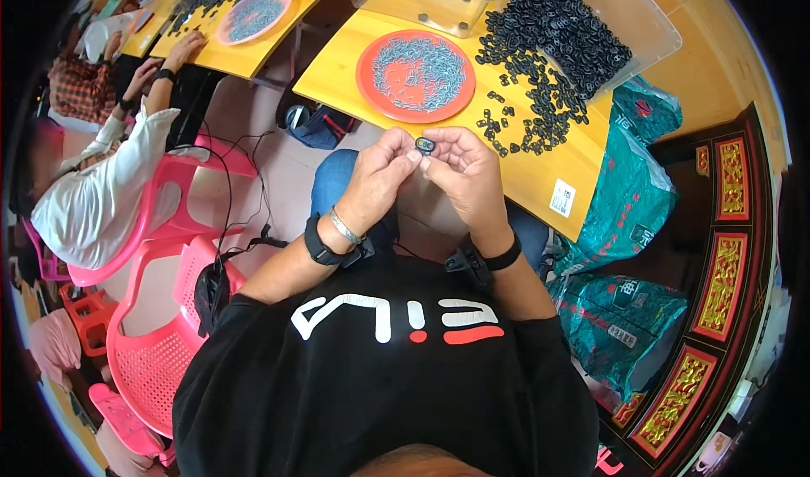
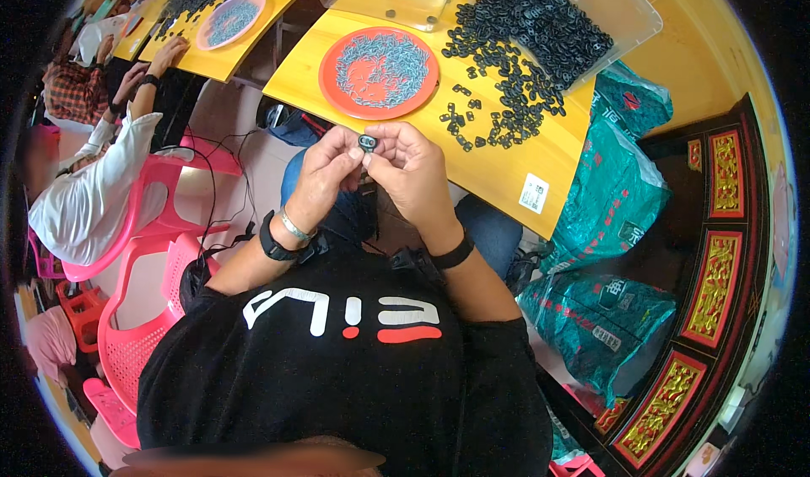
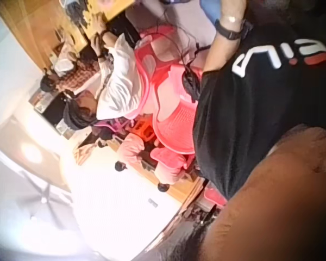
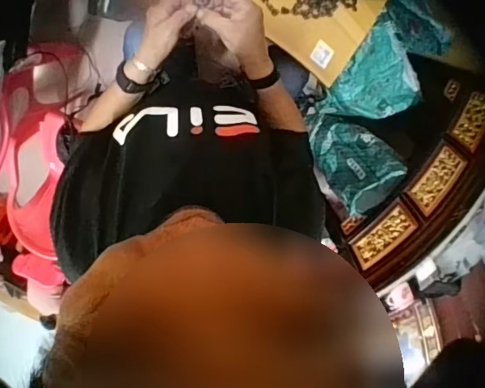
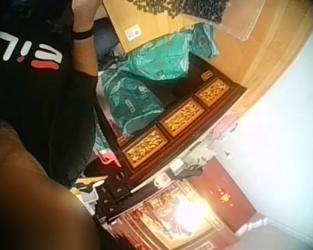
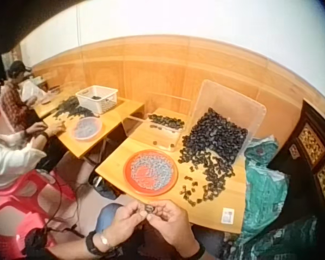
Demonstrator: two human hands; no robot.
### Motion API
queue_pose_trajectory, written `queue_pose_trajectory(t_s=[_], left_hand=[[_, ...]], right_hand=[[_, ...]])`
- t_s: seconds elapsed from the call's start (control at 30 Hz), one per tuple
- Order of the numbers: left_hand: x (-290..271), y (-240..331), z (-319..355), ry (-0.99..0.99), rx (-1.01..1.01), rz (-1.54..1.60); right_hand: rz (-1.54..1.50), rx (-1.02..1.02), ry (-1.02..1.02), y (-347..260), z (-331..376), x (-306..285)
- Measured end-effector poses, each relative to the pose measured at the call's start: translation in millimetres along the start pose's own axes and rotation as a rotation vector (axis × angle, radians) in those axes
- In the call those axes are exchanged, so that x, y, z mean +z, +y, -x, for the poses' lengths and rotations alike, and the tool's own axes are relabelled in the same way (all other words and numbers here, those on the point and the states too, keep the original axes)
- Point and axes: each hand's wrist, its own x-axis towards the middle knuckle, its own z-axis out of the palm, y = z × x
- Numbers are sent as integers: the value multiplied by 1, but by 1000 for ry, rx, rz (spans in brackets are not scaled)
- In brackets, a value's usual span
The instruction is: Manually assembling small washers onto bolts at a workstation.
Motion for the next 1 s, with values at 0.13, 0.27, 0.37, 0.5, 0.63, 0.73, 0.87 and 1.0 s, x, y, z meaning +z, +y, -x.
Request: queue_pose_trajectory(t_s=[0.13, 0.27, 0.37, 0.5, 0.63, 0.73, 0.87, 1.0], left_hand=[[-4, 4, 2, -53, 223, -258], [-7, 12, 3, -61, 544, -599], [-11, 9, 1, -51, 679, -663], [-15, 5, -3, -41, 790, -745], [-14, 5, -4, -5, 906, -761], [-12, 7, -3, 14, 946, -754], [-8, 9, 0, 19, 928, -703], [-8, 10, 3, 7, 925, -730]], right_hand=[[-63, 36, -66, -6, 4, -4], [-67, 35, -127, -11, 8, -4], [-20, 30, -151, -12, 10, -5], [-2, 21, -170, -15, 13, -3], [26, -10, -149, -17, 16, 0], [25, -20, -170, -19, 17, -1], [28, -44, -164, -19, 18, 0], [52, -55, -167, -20, 19, -1]])
